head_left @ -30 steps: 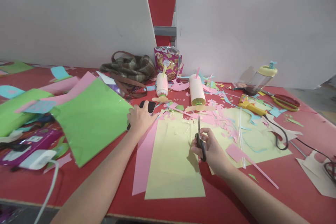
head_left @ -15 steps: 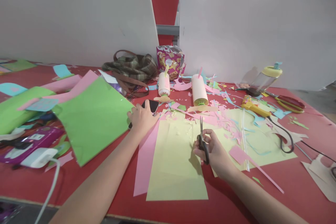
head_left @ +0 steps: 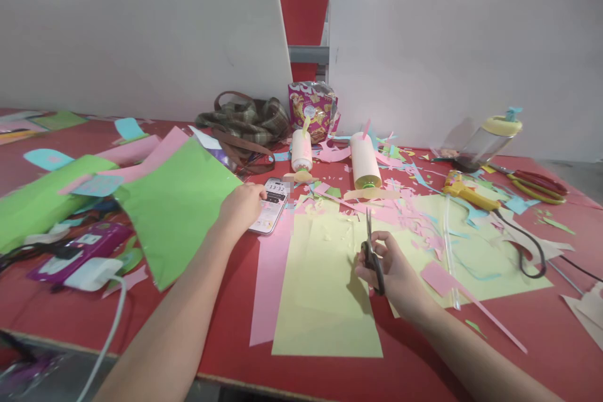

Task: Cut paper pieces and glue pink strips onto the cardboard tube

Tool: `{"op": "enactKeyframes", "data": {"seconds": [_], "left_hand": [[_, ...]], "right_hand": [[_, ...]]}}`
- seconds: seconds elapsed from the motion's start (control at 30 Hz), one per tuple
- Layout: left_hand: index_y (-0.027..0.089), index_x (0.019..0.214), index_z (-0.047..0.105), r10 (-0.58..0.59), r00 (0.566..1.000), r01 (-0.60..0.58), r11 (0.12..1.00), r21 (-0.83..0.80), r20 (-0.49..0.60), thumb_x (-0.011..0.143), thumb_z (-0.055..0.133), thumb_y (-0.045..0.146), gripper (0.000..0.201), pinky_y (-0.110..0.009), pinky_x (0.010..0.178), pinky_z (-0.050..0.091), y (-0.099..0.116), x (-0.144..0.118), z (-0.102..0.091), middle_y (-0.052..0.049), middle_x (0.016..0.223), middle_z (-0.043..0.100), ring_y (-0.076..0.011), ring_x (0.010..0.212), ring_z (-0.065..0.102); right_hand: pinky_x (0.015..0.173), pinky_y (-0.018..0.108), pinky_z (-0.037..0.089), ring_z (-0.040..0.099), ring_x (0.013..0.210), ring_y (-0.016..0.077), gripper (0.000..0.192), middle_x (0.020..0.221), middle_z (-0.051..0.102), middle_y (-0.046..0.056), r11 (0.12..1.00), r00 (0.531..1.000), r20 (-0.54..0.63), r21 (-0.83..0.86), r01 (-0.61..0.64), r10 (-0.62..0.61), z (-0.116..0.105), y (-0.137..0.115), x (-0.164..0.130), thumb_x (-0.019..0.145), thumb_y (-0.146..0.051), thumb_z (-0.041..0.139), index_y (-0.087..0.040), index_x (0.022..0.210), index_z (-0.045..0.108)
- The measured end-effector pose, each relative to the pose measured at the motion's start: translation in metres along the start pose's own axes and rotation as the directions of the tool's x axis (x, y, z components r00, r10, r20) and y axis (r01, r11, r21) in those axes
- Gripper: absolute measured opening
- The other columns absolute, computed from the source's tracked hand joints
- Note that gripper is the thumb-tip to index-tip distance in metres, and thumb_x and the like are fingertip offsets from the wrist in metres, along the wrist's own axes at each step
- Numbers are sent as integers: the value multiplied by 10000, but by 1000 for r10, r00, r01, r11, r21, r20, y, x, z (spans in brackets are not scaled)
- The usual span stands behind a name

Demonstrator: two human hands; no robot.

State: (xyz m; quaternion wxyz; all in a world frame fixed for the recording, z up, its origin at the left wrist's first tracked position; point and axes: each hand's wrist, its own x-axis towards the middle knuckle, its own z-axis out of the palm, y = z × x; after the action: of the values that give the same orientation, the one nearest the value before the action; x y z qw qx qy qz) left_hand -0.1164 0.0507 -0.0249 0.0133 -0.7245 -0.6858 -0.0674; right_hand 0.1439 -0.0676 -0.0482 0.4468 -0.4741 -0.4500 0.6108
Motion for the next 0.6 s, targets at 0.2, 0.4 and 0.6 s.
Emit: {"op": "enactKeyframes", "data": {"seconds": [0.2,0.4,0.6], "left_hand": [[174,828,582,54,995,-59,997,57,88,656,393,106,265,-278,721,405,-3,-3,-7,-76,909,534,-202,841,512],[178,762,616,87,988,-86,996,-16,124,597,344,16,356,-291,755,399,-2,-2,2,-73,879,483,-200,880,482],[186,624,625,240,942,-144,919,-366,233,535,295,31,376,-244,623,434,5,-6,-9,-22,847,487,-128,668,504]], "right_hand": [[425,177,373,478,610,96,395,707,427,-51,1000,1000,1,-4,-6,6,1,-2,-1,634,-250,643,-262,851,313],[422,177,374,486,623,103,404,725,447,-44,1000,1000,11,-19,-16,16,0,-1,-1,631,-255,648,-264,863,318],[425,186,374,483,625,106,386,724,460,-39,999,999,7,-6,-35,35,-1,-2,-1,642,-258,636,-259,859,317]]}}
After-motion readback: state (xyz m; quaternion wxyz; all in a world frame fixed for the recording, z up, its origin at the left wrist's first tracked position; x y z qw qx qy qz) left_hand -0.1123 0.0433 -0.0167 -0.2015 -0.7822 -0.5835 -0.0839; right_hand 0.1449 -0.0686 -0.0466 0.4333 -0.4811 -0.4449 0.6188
